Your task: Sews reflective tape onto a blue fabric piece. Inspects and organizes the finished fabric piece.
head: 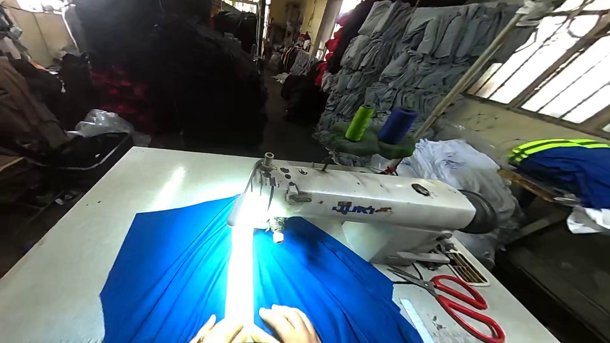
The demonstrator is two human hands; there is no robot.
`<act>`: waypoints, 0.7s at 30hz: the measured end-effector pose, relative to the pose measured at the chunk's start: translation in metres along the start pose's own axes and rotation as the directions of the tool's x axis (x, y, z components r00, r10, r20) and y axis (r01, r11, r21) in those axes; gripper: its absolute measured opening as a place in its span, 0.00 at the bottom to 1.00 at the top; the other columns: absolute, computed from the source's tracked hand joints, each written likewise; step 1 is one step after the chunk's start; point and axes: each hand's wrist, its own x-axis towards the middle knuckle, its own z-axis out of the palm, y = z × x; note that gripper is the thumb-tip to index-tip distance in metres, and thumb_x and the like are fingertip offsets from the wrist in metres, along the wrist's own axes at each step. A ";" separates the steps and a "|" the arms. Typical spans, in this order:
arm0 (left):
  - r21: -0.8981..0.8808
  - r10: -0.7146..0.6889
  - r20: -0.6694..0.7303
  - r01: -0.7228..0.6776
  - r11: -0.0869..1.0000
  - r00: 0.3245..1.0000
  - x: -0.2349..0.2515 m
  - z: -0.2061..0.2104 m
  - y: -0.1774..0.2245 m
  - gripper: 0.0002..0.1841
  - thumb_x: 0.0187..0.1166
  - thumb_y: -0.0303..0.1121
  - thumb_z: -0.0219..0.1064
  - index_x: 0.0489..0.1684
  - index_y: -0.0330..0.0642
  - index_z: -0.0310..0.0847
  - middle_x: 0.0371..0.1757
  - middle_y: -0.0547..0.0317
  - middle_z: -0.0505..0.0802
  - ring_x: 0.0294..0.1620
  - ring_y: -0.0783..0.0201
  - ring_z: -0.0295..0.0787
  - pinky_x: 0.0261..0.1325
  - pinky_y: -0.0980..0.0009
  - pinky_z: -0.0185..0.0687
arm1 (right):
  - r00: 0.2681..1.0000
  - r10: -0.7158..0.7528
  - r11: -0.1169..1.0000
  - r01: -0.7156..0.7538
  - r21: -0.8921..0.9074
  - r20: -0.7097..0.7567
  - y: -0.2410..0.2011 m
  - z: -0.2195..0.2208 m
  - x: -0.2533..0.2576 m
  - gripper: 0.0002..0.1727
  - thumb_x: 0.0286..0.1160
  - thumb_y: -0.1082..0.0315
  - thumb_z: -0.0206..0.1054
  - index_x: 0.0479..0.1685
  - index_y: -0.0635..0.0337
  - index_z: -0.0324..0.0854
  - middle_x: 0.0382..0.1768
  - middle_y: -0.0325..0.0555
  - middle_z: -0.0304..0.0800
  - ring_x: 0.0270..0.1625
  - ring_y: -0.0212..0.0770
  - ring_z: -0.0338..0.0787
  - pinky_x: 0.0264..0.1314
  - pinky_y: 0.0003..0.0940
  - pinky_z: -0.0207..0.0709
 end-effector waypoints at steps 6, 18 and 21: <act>0.010 -0.037 0.108 0.036 0.999 0.994 0.043 -0.011 -0.032 0.21 0.88 0.37 0.59 0.73 0.37 0.82 0.77 0.48 0.85 0.81 0.47 0.78 0.86 0.40 0.60 | 1.000 0.026 0.999 -0.026 -0.020 -0.002 0.023 0.001 0.039 0.16 0.83 0.60 0.63 0.62 0.42 0.93 0.66 0.49 0.92 0.72 0.54 0.86 0.77 0.57 0.74; 0.123 -0.078 0.363 0.036 0.992 0.928 0.095 -0.037 -0.069 0.35 0.84 0.53 0.56 0.89 0.46 0.66 0.93 0.56 0.66 0.96 0.56 0.50 0.94 0.42 0.33 | 0.960 0.190 0.982 -0.190 -0.020 0.207 0.031 -0.010 0.066 0.27 0.85 0.53 0.58 0.81 0.48 0.78 0.83 0.51 0.75 0.89 0.56 0.67 0.90 0.55 0.58; 0.110 0.127 0.271 -0.162 0.981 0.954 0.062 -0.025 -0.056 0.29 0.82 0.48 0.64 0.80 0.42 0.77 0.85 0.51 0.77 0.89 0.49 0.66 0.88 0.34 0.50 | 0.958 0.230 0.971 -0.237 0.017 0.173 0.028 -0.021 0.024 0.27 0.82 0.56 0.64 0.79 0.54 0.79 0.82 0.55 0.76 0.87 0.60 0.70 0.89 0.60 0.59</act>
